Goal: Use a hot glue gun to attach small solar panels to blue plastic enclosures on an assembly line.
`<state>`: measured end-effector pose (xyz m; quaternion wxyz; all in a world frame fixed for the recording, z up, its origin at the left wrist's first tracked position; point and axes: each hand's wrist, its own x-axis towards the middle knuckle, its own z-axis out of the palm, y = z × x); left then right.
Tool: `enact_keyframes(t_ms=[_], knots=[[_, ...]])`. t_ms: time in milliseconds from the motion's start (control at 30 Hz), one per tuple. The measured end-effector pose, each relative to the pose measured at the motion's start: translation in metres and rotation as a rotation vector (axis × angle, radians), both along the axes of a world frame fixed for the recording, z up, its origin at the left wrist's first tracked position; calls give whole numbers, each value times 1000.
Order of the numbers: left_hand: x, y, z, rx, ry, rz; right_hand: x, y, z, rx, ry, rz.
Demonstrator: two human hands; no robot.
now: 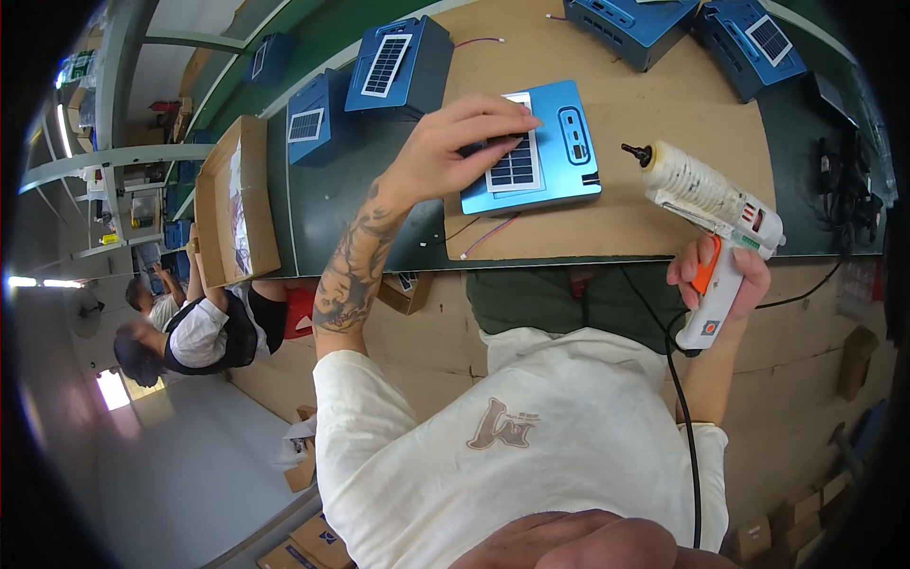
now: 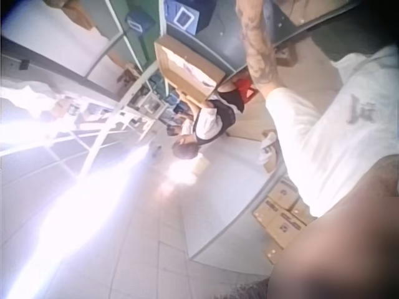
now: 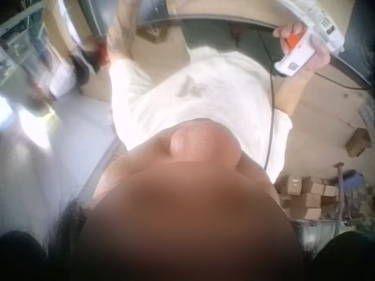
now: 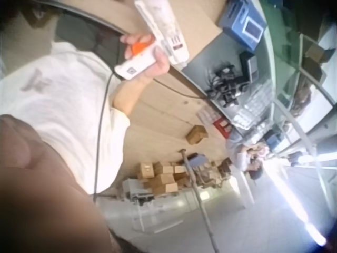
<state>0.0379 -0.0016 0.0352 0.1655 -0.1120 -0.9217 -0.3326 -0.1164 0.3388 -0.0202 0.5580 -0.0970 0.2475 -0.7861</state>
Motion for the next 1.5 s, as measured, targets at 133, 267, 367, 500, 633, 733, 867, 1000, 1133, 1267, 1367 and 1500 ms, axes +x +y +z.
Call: enact_keyframes(t_ms=[133,267,367,500,633,733,867,1000,1133,1267,1367,1500], knots=[[3,16,-1,-43,30,44,1,-1,-2,26,2,-30],[5,34,6,-133,44,142,2,-5,-4,30,22,-63],[10,44,7,-196,63,223,4,-5,-5,58,15,-64],[24,43,12,-446,20,243,7,-6,-10,17,-38,-81],[32,53,25,-469,-90,218,4,-3,-18,-32,-56,-68],[38,59,16,-542,-219,238,4,-3,-20,-30,-90,-65],[46,62,6,-655,-184,294,5,-6,-14,-50,-88,-43],[44,61,17,-632,-236,248,5,-7,-15,-40,-66,-84],[36,27,25,-597,-287,105,10,-2,-20,-52,-63,-151],[31,8,11,-607,-292,78,12,4,-29,-143,-132,-180],[19,8,6,-538,-211,69,13,8,-37,-235,-173,-192],[9,17,15,-15,-215,186,14,4,-30,-389,-196,-235]])
